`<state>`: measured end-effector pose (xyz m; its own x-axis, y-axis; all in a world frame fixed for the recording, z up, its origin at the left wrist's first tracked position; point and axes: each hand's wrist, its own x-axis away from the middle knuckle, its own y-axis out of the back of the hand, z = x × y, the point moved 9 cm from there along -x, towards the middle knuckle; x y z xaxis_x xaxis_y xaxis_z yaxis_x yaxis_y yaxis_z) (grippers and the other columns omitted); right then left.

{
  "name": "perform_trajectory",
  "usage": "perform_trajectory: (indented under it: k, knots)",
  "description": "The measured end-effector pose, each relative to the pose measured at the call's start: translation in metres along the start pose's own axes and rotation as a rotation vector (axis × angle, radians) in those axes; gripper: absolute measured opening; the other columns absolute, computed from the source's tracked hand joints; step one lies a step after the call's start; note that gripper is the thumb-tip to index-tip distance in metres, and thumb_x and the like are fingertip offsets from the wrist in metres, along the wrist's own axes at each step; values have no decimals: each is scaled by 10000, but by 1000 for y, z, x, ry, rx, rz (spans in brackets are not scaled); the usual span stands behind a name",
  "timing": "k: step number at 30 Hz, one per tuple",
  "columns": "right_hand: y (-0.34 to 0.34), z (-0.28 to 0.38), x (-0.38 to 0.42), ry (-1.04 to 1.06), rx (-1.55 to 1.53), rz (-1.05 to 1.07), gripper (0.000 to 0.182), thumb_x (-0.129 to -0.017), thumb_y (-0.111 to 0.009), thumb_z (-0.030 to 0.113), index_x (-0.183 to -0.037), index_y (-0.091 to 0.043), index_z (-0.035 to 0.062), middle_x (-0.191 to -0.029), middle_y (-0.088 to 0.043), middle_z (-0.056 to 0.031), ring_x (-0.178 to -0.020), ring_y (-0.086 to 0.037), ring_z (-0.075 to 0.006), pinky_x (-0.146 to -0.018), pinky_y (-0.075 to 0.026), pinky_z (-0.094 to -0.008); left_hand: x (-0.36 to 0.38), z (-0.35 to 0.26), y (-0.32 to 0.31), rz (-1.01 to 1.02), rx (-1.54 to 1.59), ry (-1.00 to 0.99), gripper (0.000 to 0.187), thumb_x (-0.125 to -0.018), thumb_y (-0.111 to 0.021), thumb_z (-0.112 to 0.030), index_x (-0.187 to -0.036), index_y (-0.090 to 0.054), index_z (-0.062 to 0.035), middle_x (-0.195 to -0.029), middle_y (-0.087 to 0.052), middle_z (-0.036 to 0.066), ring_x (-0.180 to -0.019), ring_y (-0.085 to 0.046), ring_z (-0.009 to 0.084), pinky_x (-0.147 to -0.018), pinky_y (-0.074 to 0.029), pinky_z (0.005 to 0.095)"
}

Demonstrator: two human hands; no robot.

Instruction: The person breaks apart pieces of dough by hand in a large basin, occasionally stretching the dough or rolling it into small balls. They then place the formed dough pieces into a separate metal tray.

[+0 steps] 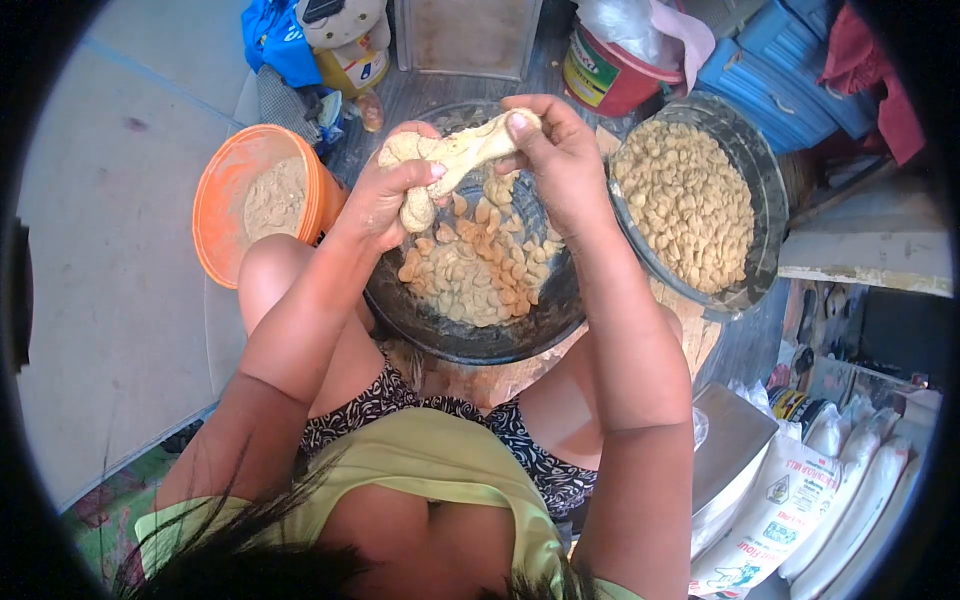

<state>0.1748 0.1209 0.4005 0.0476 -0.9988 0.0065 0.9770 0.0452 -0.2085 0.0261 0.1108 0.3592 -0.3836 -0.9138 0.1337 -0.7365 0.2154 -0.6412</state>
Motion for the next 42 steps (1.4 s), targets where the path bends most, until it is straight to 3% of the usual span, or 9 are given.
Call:
perform_trajectory:
  k: [14, 19, 22, 24, 27, 30, 32, 36, 42]
  knots:
    - [121, 49, -11, 366, -277, -508, 205, -939, -453, 122, -1100, -491, 1, -937, -587, -112, -832, -587, -176, -674, -498, -275, 5, -16, 9, 26, 56, -17, 316, -685, -575, 1, -983, -493, -65, -874, -552, 98, -718, -577, 176, -505, -469, 272]
    - [90, 25, -15, 77, 77, -224, 456, -915, -442, 437, -871, -612, 16, -978, -602, -88, -908, -553, -207, -806, -445, -357, 3, -16, 11, 4, 105, 20, 314, -711, -596, -50, -1010, -500, -62, -915, -567, 116, -803, -594, 212, -590, -519, 321]
    - [8, 14, 6, 74, 451, 133, 478, -819, -641, 320, -1200, -520, 58, -1168, -531, -107, -1013, -527, -190, -845, -443, -341, 1, -4, -1, 85, 163, 61, 327, -726, -603, -72, -1036, -501, -53, -949, -569, 118, -836, -596, 226, -673, -533, 364]
    - [-38, 1, 29, 75, 347, 352, 481, -807, -668, 237, -1225, -499, 70, -1185, -525, -123, -1008, -535, -203, -857, -453, -319, 0, 2, -5, 116, 165, 52, 327, -737, -600, -92, -1046, -504, -46, -980, -567, 115, -845, -598, 231, -708, -531, 389]
    - [-38, 12, 26, 237, 578, 272, 412, -805, -669, 235, -1149, -544, 45, -1066, -583, -135, -945, -563, -199, -813, -467, -311, 2, 1, -11, 154, 104, 75, 380, -752, -559, -128, -1108, -467, -31, -1042, -561, 171, -931, -588, 290, -786, -516, 462]
    - [-3, 1, 10, -97, 291, 85, 367, -790, -679, 234, -1069, -571, 22, -910, -607, -114, -839, -576, -189, -771, -466, -315, 5, 0, -9, 135, 121, 117, 441, -752, -539, -176, -1155, -441, -25, -1067, -558, 197, -975, -578, 333, -825, -505, 499]
    - [-21, 25, 10, 251, 754, 287, 353, -777, -687, 215, -1043, -567, 15, -926, -572, -114, -786, -557, -178, -749, -465, -330, 5, -1, -9, 131, 125, 112, 469, -753, -526, -202, -1178, -430, -25, -1078, -556, 203, -985, -578, 350, -841, -500, 505]
    - [-43, 34, 31, 476, 624, 194, 330, -716, -724, 170, -997, -620, 33, -1089, -513, -129, -771, -550, -215, -772, -467, -337, 3, 7, -11, 154, 295, 145, 447, -764, -510, -186, -1173, -415, -32, -1086, -541, 217, -964, -580, 394, -809, -510, 507]
    - [-31, 38, 20, 473, 700, 191, 275, -807, -633, 112, -1067, -580, 40, -875, -628, -94, -819, -605, -210, -731, -480, -309, 7, 11, -14, 176, 170, 228, 309, -787, -502, -135, -1076, -444, -44, -1065, -548, 193, -886, -606, 304, -721, -533, 444]
